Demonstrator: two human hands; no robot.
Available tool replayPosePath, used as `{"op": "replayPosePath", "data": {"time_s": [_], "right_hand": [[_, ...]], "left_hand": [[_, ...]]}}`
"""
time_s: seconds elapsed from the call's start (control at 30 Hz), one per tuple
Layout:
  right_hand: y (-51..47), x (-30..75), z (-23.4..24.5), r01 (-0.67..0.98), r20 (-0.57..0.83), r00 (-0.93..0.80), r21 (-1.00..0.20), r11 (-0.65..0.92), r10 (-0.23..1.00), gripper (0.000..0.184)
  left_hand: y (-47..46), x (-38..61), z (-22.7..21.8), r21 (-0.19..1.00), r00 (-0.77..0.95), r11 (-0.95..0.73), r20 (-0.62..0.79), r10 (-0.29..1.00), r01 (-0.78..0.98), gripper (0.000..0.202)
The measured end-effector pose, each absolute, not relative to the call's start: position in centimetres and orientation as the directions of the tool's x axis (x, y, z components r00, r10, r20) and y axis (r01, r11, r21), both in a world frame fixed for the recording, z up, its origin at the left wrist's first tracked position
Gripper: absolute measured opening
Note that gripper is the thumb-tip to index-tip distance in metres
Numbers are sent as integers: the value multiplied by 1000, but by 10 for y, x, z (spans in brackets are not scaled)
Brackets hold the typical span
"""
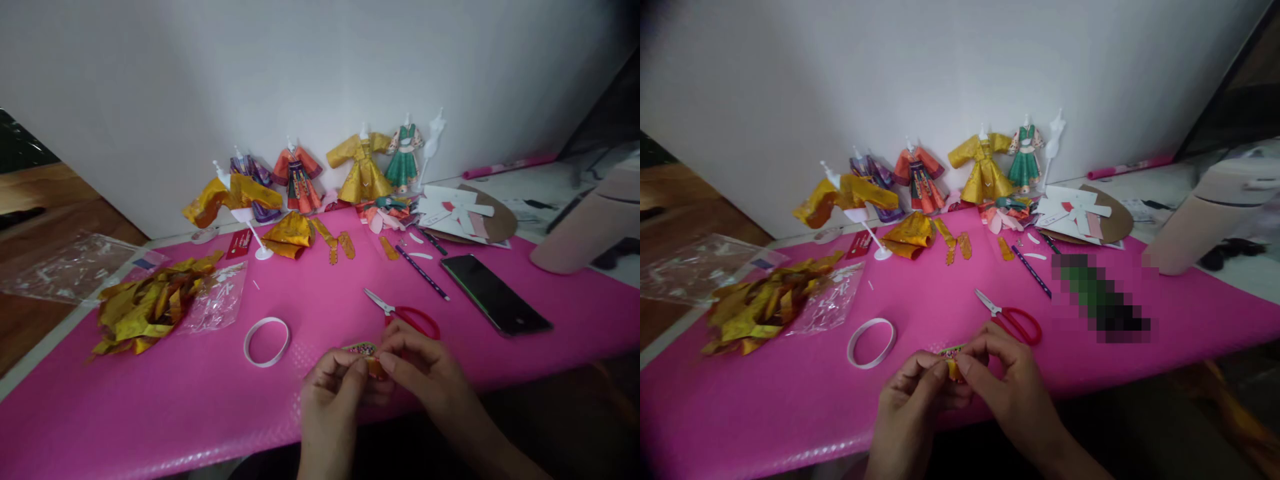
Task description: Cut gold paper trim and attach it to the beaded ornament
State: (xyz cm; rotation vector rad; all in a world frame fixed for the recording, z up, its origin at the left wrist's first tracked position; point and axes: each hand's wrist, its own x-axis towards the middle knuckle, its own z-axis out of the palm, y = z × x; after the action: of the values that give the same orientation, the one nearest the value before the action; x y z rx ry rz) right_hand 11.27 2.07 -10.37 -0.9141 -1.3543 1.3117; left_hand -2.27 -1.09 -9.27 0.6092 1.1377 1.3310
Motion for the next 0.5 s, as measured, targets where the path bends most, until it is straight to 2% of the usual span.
{"op": "replayPosePath", "data": {"time_s": [0.23, 0.5], "right_hand": [[20, 111, -106, -90, 183, -178, -981, 170, 967, 8], [23, 111, -109, -39, 151, -170, -988, 147, 974, 15]], "left_hand": [[-11, -23, -94, 887, -129, 196, -271, 954, -417, 24], [-16, -19, -90, 901, -187, 156, -248, 951, -404, 19]]}}
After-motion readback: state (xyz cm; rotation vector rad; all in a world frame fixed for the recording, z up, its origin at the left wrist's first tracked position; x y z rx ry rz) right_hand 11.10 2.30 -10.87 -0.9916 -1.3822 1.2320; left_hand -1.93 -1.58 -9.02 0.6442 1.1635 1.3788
